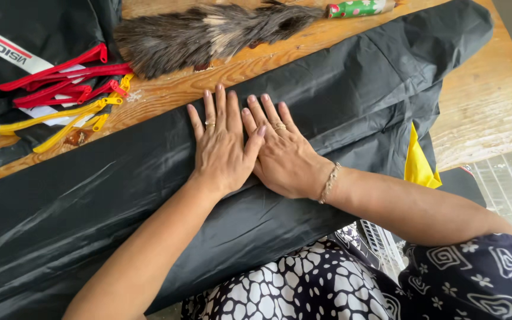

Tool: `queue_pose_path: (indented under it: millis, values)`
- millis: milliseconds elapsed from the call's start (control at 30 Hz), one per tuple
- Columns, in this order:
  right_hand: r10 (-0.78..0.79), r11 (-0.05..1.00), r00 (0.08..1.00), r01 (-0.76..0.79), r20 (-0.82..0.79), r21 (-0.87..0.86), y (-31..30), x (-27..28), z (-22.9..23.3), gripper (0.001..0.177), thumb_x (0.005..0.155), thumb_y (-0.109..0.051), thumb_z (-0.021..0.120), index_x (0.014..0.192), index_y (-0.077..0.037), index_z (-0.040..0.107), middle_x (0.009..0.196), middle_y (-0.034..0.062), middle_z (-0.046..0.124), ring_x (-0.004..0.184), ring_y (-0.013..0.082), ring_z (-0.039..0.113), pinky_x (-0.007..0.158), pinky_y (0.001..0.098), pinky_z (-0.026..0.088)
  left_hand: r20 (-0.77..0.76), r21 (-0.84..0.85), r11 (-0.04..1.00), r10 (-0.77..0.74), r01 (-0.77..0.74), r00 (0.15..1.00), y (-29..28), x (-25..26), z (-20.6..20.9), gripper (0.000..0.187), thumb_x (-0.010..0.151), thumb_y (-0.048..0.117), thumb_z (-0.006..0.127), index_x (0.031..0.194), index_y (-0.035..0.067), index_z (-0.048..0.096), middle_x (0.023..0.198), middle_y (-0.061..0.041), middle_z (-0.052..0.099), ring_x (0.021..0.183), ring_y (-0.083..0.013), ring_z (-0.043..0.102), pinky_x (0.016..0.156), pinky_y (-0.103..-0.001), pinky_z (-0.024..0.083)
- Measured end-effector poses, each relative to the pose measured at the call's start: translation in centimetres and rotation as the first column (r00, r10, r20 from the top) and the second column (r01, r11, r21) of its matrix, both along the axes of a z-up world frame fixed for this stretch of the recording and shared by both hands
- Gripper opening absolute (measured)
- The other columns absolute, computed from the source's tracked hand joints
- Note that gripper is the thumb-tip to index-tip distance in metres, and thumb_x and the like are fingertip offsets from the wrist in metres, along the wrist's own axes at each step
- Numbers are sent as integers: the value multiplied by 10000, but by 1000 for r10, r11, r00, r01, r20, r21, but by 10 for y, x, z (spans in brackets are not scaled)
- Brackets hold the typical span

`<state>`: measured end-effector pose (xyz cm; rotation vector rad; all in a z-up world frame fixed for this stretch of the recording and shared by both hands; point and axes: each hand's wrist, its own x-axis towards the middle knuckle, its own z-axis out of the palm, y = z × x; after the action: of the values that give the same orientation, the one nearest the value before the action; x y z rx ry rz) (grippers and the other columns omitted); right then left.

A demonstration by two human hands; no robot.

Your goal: The person uses a feather duster to clean a black fabric item laid out on a wooden table. After dusting, they fold the fabric neatly.

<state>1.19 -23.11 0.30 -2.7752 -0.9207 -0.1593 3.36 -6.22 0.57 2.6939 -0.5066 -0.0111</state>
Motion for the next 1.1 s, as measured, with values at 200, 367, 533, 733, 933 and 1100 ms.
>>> queue_pose_path:
  millis: [200,367,533,733,933,1100]
  values:
    - [-104,990,994,103,-15,-92,-33,18,9,838,1001,-430,548,1602,83,269,1678,292,202,1555,464,150,1252,551,136,29,173,983,-64,58,998,20,-6,13,959,1005,617,413,1571,-130,214,1670,-347,46,1547,-510,-28,1193,-706,-94]
    - [-204,973,972,188,-115,-137,-44,16,16,885,1007,-519,489,1599,90,243,1689,286,153,1566,454,95,1261,549,77,-10,243,966,-83,83,997,49,-13,17,975,974,610,467,1567,-129,238,1679,-337,61,1555,-499,-11,1192,-698,-90]
    - [-117,987,992,111,-51,-119,-8,4,38,890,965,-432,586,1580,126,266,1661,332,196,1557,466,127,1257,550,79,-8,260,965,-38,39,999,18,-6,36,905,987,539,481,1527,-164,300,1657,-376,84,1532,-543,-14,1161,-735,-91]
    - [-3,1000,1000,3,0,13,-17,33,-6,776,896,-215,528,1582,84,323,1662,283,260,1557,432,190,1261,551,143,-10,148,988,-31,32,999,-9,13,0,797,980,364,425,1593,-92,197,1689,-292,38,1549,-484,-53,1194,-723,-90]
    - [-43,999,999,43,28,10,-73,71,-6,746,1001,-338,549,1634,-31,301,1692,200,253,1557,405,204,1260,534,156,60,180,984,-19,8,998,-9,14,-4,769,1032,409,344,1585,-112,226,1682,-317,49,1550,-488,-49,1189,-714,-95]
    - [-328,943,923,308,-201,-126,-100,90,18,790,1087,-530,249,1619,35,98,1700,229,84,1564,403,53,1260,506,64,163,210,977,-9,-26,987,-10,13,-6,748,1040,440,355,1579,-74,277,1664,-303,146,1544,-469,59,1210,-681,6]
